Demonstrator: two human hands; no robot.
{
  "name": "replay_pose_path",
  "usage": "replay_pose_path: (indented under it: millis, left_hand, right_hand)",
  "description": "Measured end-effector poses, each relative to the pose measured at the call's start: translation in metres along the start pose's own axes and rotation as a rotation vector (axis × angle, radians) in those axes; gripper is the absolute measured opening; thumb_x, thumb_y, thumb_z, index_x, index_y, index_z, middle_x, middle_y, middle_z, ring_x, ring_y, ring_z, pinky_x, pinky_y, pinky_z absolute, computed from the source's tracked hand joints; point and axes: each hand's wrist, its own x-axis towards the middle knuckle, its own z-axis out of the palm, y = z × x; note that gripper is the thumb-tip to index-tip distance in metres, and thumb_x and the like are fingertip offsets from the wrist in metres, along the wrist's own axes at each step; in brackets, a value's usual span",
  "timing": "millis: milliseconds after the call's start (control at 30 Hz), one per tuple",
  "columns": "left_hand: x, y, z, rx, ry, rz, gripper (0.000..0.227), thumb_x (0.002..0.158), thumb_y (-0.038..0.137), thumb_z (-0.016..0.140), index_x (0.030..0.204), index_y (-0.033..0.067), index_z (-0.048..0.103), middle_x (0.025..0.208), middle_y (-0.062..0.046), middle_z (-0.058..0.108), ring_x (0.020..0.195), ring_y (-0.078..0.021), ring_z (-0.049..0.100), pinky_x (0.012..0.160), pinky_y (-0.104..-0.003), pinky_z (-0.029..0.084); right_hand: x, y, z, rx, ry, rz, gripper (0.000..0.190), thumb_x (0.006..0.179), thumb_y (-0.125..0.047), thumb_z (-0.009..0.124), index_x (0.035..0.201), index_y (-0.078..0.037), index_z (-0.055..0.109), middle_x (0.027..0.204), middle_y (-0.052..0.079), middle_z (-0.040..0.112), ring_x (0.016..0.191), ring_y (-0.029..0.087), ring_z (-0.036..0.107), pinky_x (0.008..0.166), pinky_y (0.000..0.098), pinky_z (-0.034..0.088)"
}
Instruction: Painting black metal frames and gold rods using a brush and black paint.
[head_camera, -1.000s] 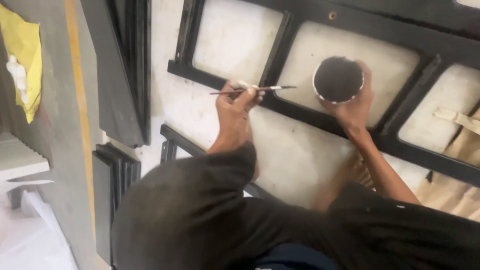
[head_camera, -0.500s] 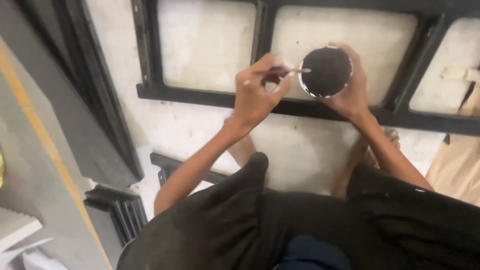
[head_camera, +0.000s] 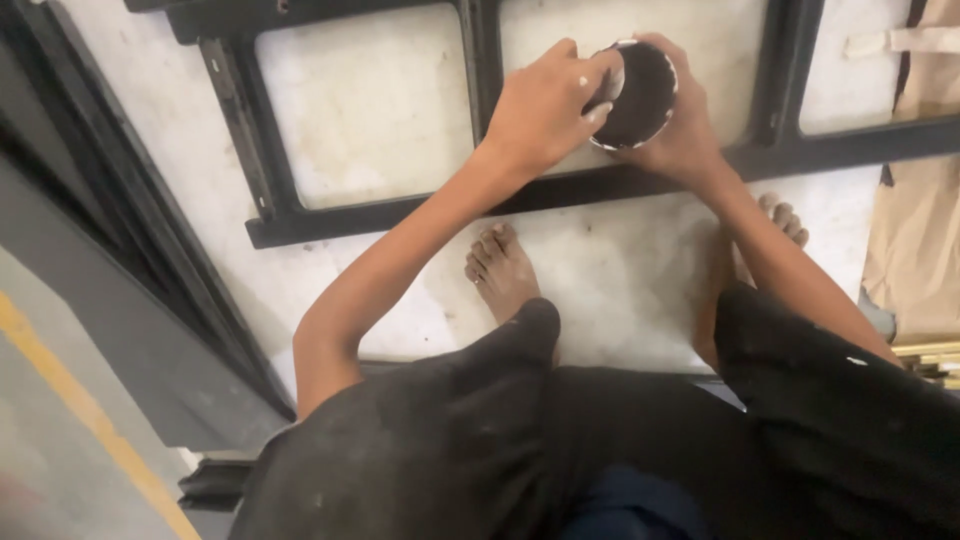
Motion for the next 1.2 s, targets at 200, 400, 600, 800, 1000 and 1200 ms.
replay_pose_path:
  millis: [200, 400, 600, 800, 1000, 1200]
  left_hand:
    - [0.005, 0.000, -0.031, -0.198, -0.006, 0.031, 0.022, 0.083, 0.018, 0.078, 0.098, 0.0133, 0.063, 0.079, -0.007, 0.065, 0.079, -0.0288, 0.067, 0.071, -0.044, 0.054]
    - [-0.004, -0.009, -0.051, -0.286, -0.115, 0.067, 0.020, 0.084, 0.012, 0.074, 0.101, 0.0097, 0.063, 0.085, -0.008, 0.070, 0.082, -0.0292, 0.070, 0.073, -0.042, 0.054]
    - [-0.007, -0.025, -0.060, -0.585, -0.094, -0.089, 0.018, 0.088, 0.007, 0.074, 0.100, 0.0057, 0.061, 0.084, -0.004, 0.072, 0.077, -0.0153, 0.075, 0.070, -0.031, 0.059]
    - [-0.008, -0.071, -0.061, -1.135, -0.061, -0.524, 0.012, 0.091, 0.006, 0.069, 0.102, 0.0028, 0.064, 0.095, -0.008, 0.070, 0.084, -0.0176, 0.077, 0.072, -0.029, 0.068]
    - [-0.002, -0.120, -0.073, -1.362, 0.303, -0.576, 0.008, 0.097, 0.001, 0.066, 0.104, -0.0010, 0.069, 0.097, -0.013, 0.073, 0.088, -0.0183, 0.076, 0.079, -0.030, 0.066]
    - [0.026, -0.138, -0.066, -0.931, 0.600, -0.417, 0.008, 0.097, -0.005, 0.069, 0.102, -0.0002, 0.070, 0.096, -0.009, 0.074, 0.090, -0.0159, 0.076, 0.085, -0.029, 0.064]
  right_hand:
    - [-0.002, 0.002, 0.001, -0.028, 0.041, 0.077, 0.098, 0.079, -0.020, 0.098, 0.156, -0.004, 0.039, 0.138, 0.014, 0.062, 0.132, 0.024, 0.062, 0.114, 0.0369, 0.051]
    - [0.004, 0.001, 0.008, -0.077, 0.023, 0.073, 0.096, 0.079, -0.024, 0.096, 0.155, -0.004, 0.040, 0.148, 0.015, 0.061, 0.137, 0.025, 0.062, 0.118, 0.0373, 0.051]
    - [0.006, 0.004, 0.008, -0.038, 0.029, 0.062, 0.092, 0.077, -0.024, 0.093, 0.153, -0.005, 0.043, 0.145, 0.016, 0.059, 0.136, 0.025, 0.060, 0.118, 0.0368, 0.050]
    - [0.007, 0.008, 0.006, 0.016, 0.029, 0.119, 0.096, 0.072, -0.026, 0.093, 0.151, -0.004, 0.043, 0.149, 0.016, 0.060, 0.137, 0.027, 0.062, 0.119, 0.0395, 0.052]
    - [0.008, 0.018, 0.003, 0.097, -0.006, 0.155, 0.096, 0.069, -0.026, 0.091, 0.151, -0.007, 0.044, 0.148, 0.017, 0.059, 0.137, 0.028, 0.062, 0.121, 0.0422, 0.051]
    - [0.006, 0.023, 0.002, 0.129, -0.002, 0.213, 0.100, 0.063, -0.027, 0.094, 0.150, -0.008, 0.046, 0.149, 0.018, 0.057, 0.139, 0.031, 0.059, 0.122, 0.0455, 0.050]
